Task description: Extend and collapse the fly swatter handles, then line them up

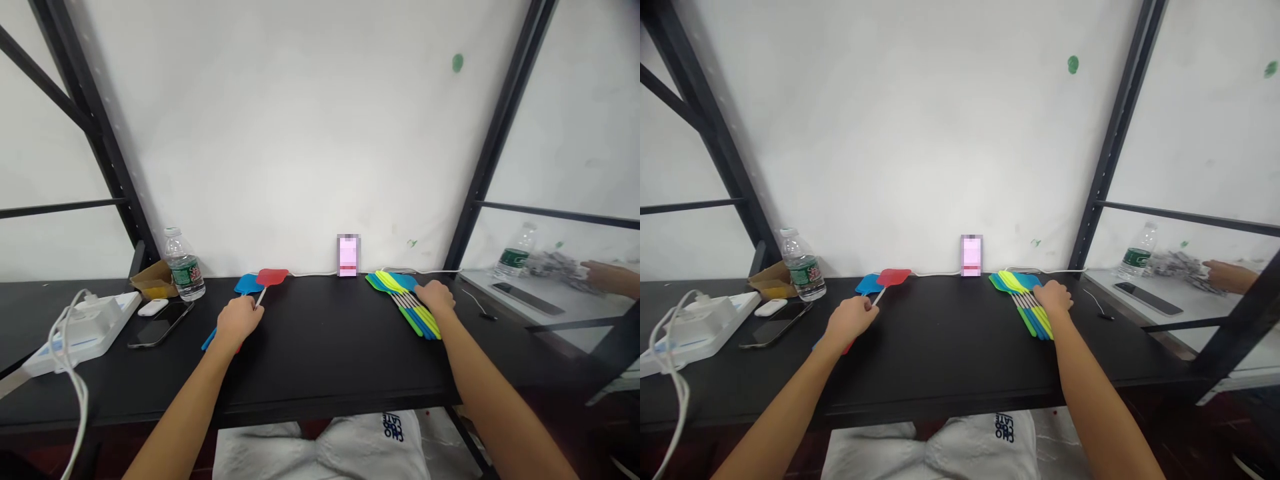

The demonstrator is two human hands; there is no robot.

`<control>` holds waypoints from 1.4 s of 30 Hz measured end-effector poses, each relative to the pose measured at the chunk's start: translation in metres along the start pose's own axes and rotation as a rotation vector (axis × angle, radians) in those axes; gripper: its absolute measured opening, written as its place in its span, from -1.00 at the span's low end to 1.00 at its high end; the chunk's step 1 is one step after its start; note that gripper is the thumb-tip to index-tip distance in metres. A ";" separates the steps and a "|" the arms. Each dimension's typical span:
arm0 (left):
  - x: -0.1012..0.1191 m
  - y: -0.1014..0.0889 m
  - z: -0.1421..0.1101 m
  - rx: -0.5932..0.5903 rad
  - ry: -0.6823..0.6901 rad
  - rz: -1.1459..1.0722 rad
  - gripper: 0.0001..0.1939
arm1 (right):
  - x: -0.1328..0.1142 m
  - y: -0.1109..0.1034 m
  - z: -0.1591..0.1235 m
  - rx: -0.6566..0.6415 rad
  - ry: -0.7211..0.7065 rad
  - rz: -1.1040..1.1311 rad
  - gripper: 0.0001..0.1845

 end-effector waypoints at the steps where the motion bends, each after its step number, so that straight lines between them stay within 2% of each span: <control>1: -0.006 0.001 0.000 -0.011 0.004 0.013 -0.75 | 0.003 0.003 0.001 -0.031 0.024 -0.017 -0.49; 4: -0.022 0.003 0.000 -0.013 0.011 0.043 -0.74 | 0.004 0.009 0.002 -0.115 0.038 -0.055 -0.47; 8: -0.033 0.005 0.002 -0.009 0.004 0.059 -0.74 | 0.000 0.011 -0.001 -0.147 0.012 -0.081 -0.54; 15: -0.033 0.010 0.003 -0.052 0.014 0.102 -0.76 | 0.002 0.015 0.004 -0.121 -0.009 -0.118 -0.59; 28: -0.032 0.006 -0.002 -0.029 0.000 0.116 -0.75 | 0.000 0.014 -0.001 -0.144 -0.029 -0.134 -0.57; 35: -0.031 0.005 -0.003 -0.023 -0.006 0.113 -0.72 | -0.001 0.008 -0.003 -0.110 -0.017 -0.110 -0.57; 42: -0.035 0.005 -0.003 -0.033 -0.056 0.116 -0.66 | -0.008 -0.008 -0.007 -0.006 -0.039 -0.034 -0.65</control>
Point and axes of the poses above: each hand's wrist, its own z-axis towards the middle knuckle, its own y-axis out of the palm, x = y × z, the point moved 8 cm from there along z, towards the middle knuckle, and after that the axes turned 1 degree about -z, right-handed, at the moved point
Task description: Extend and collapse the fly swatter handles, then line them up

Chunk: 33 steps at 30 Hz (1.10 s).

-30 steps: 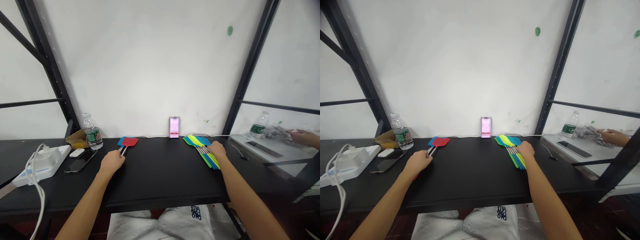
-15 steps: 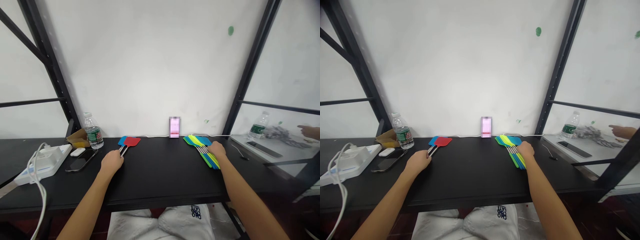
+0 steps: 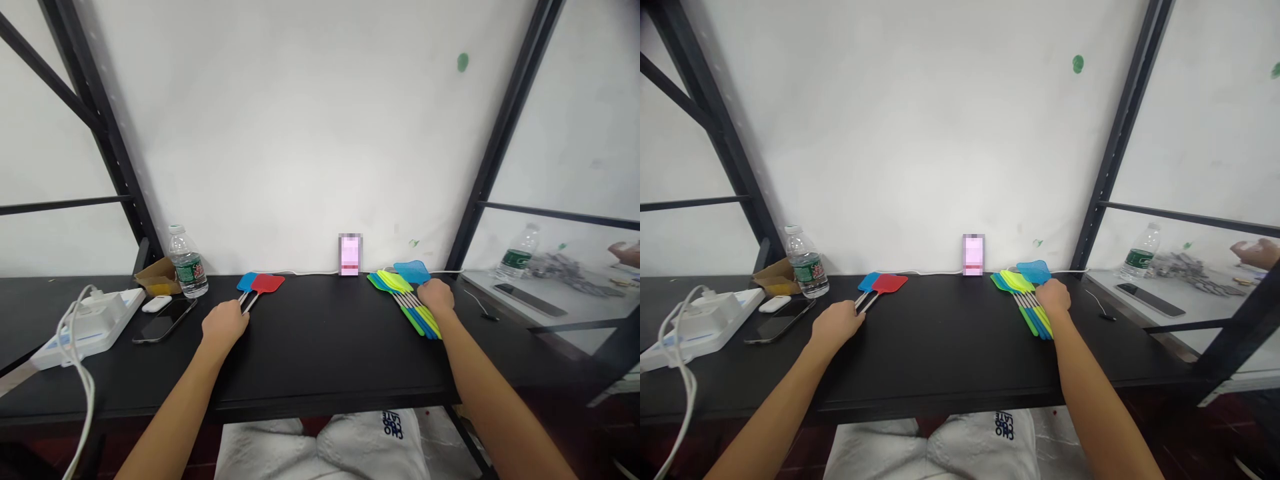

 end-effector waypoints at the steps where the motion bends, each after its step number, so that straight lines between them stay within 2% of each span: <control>1: -0.001 0.000 0.000 -0.007 -0.017 -0.002 -0.64 | -0.004 -0.004 -0.002 0.023 -0.027 0.012 -0.67; 12: -0.007 -0.003 -0.001 -0.014 -0.084 0.001 -0.57 | -0.030 -0.048 -0.026 0.416 -0.251 0.152 -0.73; 17: -0.003 -0.006 -0.004 0.018 -0.065 0.008 -0.57 | -0.038 -0.083 -0.056 0.761 -0.363 0.269 -0.66; 19: 0.002 -0.010 -0.006 0.060 -0.043 0.014 -0.58 | -0.045 -0.089 -0.068 0.830 -0.401 0.315 -0.63; 21: 0.011 -0.014 -0.010 0.116 0.008 0.011 -0.60 | -0.056 -0.086 -0.078 0.816 -0.448 0.355 -0.64; 25: 0.039 -0.023 -0.021 0.225 0.165 -0.066 -0.66 | -0.093 -0.065 -0.107 0.687 -0.569 0.478 -0.66; 29: 0.090 -0.031 -0.041 0.325 0.409 -0.244 -0.69 | -0.141 -0.038 -0.146 0.498 -0.728 0.706 -0.68; 33: 0.157 -0.028 -0.068 0.397 0.695 -0.339 -0.68 | -0.178 -0.018 -0.168 0.374 -0.726 0.895 -0.71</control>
Point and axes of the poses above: each hand's wrist, its own z-axis towards the middle knuckle, its own y-axis out of the palm, x = y × z, the point moved 8 cm from there along z, towards the middle knuckle, and after that the axes turned 1 degree about -z, right-handed, at the moved point
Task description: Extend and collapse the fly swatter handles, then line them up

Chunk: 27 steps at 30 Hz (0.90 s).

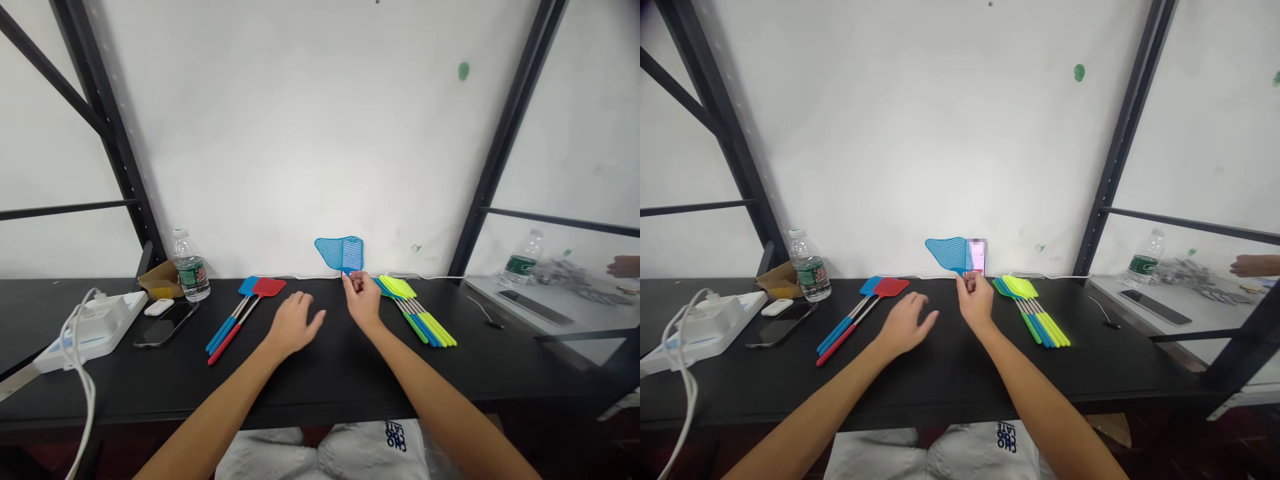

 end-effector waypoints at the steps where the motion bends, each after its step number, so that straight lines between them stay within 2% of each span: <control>1: 0.013 0.008 0.004 0.003 0.050 -0.018 -0.66 | -0.003 0.008 -0.001 -0.001 0.019 0.015 -0.72; 3: 0.030 0.023 0.011 0.013 0.091 -0.041 -0.62 | -0.009 0.020 -0.004 -0.013 0.045 0.019 -0.74; 5: 0.034 0.033 0.018 0.026 0.070 -0.056 -0.61 | -0.015 0.028 -0.007 -0.036 0.054 0.015 -0.75; 8: 0.028 0.040 0.026 0.019 0.031 -0.096 -0.63 | -0.022 0.035 -0.014 -0.105 0.048 0.043 -0.77; 11: 0.015 0.035 0.028 0.021 -0.026 -0.123 -0.73 | -0.023 0.037 -0.018 -0.136 0.026 0.092 -0.76; 16: 0.000 0.024 0.025 0.081 -0.114 -0.112 -0.79 | -0.002 0.036 -0.016 -0.090 0.057 0.120 -0.66; 23: -0.007 0.034 0.023 0.002 -0.127 -0.118 -0.84 | 0.033 0.036 -0.016 -0.132 0.239 0.071 -0.56; 27: -0.007 0.035 0.022 -0.030 -0.120 -0.136 -0.78 | 0.036 0.039 -0.016 -0.208 0.268 0.022 -0.52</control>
Point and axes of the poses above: each hand's wrist, its own z-axis towards the middle knuckle, its own y-axis out of the palm, x = y × z, the point moved 8 cm from there along z, towards the middle knuckle, and after that the axes turned 1 degree about -z, right-handed, at the moved point
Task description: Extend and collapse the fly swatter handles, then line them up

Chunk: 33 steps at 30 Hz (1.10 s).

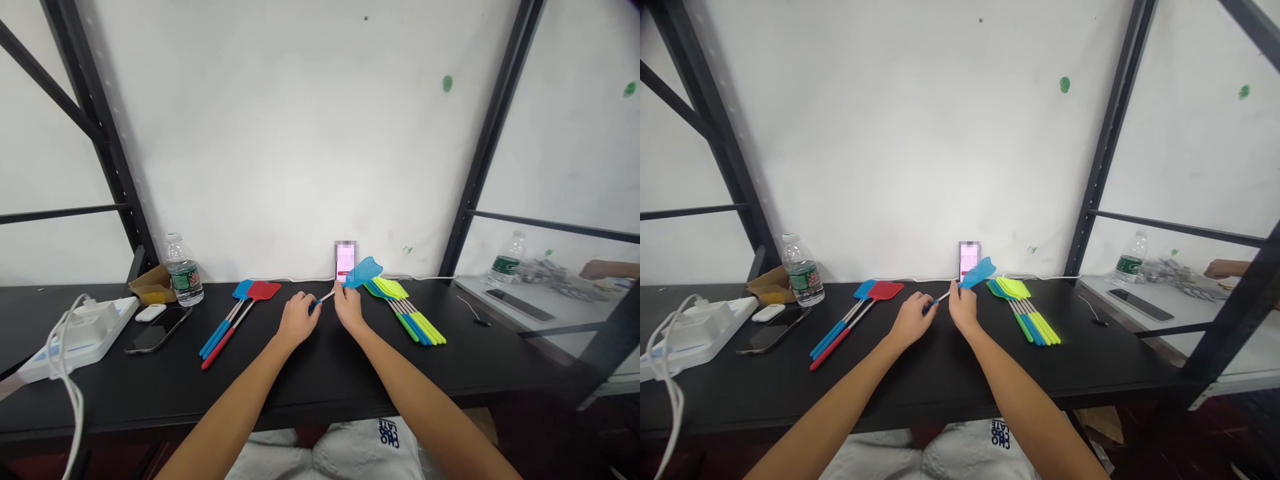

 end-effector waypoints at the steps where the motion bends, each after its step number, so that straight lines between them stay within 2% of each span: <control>1: 0.002 0.000 -0.001 -0.007 0.012 -0.021 -0.77 | -0.001 0.002 0.000 -0.025 -0.008 0.000 -0.52; 7: 0.011 0.005 -0.003 -0.048 0.084 -0.171 -0.78 | -0.005 0.013 -0.004 -0.118 -0.066 0.009 -0.46; 17: 0.008 0.010 -0.004 -0.107 0.069 -0.137 -0.77 | -0.002 0.021 -0.007 -0.196 -0.028 0.039 -0.45; 28: 0.008 0.009 -0.004 -0.134 0.038 -0.105 -0.73 | 0.001 0.022 -0.008 -0.195 -0.032 0.035 -0.44; 33: 0.010 0.009 -0.005 -0.142 0.040 -0.136 -0.73 | 0.001 0.019 -0.009 -0.149 -0.012 0.063 -0.48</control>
Point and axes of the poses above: each hand's wrist, its own z-axis towards the middle knuckle, its own y-axis out of the palm, x = y × z, the point moved 8 cm from there along z, towards the middle knuckle, and after that the axes turned 1 degree about -z, right-handed, at the moved point
